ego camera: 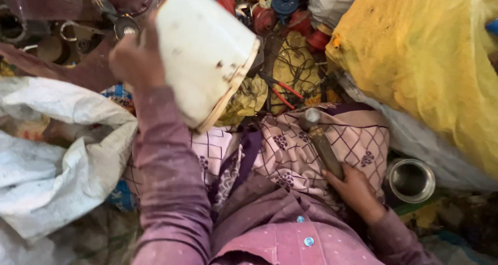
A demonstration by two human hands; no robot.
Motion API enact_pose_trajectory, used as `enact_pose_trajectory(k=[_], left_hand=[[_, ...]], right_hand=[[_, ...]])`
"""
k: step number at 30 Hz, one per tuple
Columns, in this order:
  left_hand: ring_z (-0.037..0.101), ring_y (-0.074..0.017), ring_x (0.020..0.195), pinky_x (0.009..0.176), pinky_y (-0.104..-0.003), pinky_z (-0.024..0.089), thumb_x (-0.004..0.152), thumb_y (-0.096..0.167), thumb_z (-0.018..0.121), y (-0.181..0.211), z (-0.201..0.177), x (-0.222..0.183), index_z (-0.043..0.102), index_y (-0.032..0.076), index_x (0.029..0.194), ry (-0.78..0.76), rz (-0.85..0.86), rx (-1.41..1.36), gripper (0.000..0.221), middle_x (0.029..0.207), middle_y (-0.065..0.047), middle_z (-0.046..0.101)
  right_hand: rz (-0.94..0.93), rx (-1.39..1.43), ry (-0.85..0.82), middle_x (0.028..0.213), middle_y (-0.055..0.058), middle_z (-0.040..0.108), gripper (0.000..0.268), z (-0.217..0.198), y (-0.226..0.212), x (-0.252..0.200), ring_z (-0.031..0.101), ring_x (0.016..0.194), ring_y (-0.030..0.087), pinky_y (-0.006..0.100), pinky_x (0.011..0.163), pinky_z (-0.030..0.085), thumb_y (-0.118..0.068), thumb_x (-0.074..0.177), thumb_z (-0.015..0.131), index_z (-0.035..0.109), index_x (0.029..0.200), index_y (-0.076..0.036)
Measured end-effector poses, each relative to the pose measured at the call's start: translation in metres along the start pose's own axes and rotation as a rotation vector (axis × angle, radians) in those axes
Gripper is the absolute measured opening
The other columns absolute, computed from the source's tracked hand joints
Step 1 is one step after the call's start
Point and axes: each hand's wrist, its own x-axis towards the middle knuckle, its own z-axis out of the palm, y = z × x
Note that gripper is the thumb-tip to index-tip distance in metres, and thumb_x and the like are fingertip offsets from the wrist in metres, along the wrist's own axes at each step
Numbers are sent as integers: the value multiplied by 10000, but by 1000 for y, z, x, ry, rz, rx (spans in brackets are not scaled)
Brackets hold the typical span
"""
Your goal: The person sits on the floor and uses pliers to cut wires inside a white cylindrical appliance. They then use a hammer and a metal rod to pry and separate the casing, exposing the internal components.
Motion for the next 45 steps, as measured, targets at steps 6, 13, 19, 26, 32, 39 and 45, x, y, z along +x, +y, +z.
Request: enact_pose_trajectory(k=[6, 13, 19, 26, 32, 39, 45], left_hand=[[571, -251, 467, 504, -424, 445, 1065, 503, 730, -9, -35, -28, 676, 1, 689, -22, -106, -131, 630, 571, -125, 595], [529, -241, 460, 498, -421, 408, 1075, 491, 734, -14, -32, -20, 624, -3, 670, -48, -156, -187, 648, 552, -124, 548], [528, -224, 483, 501, -396, 407, 1070, 515, 692, -17, -29, -22, 621, 29, 681, -31, -111, -177, 627, 575, -104, 541], [475, -231, 462, 489, -400, 352, 1086, 503, 733, -15, -28, -28, 528, 62, 621, -4, -57, -158, 673, 553, -83, 498], [498, -198, 483, 494, -393, 353, 1062, 473, 711, -14, -31, -27, 537, 66, 634, -20, -60, -154, 616, 575, -70, 523], [468, -198, 443, 479, -380, 344, 1078, 480, 762, -16, -30, -27, 554, 41, 621, -48, -131, -172, 666, 528, -79, 491], [505, -145, 483, 498, -356, 379, 1086, 444, 713, -18, -30, -26, 599, 46, 675, -47, -103, -244, 584, 571, -59, 542]], right_hand=[[-58, -40, -199, 720, 192, 722, 364, 6, -49, 26, 724, 609, 293, 434, 597, 550, -326, 830, 759, 709, 999, -8], [-356, -162, -326, 777, 222, 717, 426, 45, -153, 39, 710, 685, 390, 496, 630, 553, -270, 882, 687, 613, 1204, 1], [-355, -129, -521, 755, 122, 766, 338, 20, -151, 68, 776, 636, 280, 400, 646, 612, -383, 895, 684, 740, 1132, -149], [-310, -278, 211, 892, 236, 718, 216, 28, -92, 239, 725, 814, 397, 474, 717, 573, -211, 912, 747, 742, 995, -11], [-145, -368, 22, 970, 255, 725, 261, 94, -80, 249, 700, 928, 454, 542, 795, 560, -275, 879, 746, 744, 1009, -48], [-153, -457, -62, 964, 276, 717, 491, 83, -110, 233, 683, 900, 483, 576, 754, 539, -338, 881, 761, 595, 1216, -19], [-456, -17, -128, 984, 210, 744, 306, 91, -95, 235, 735, 906, 405, 484, 786, 569, -227, 884, 733, 677, 1113, -32]])
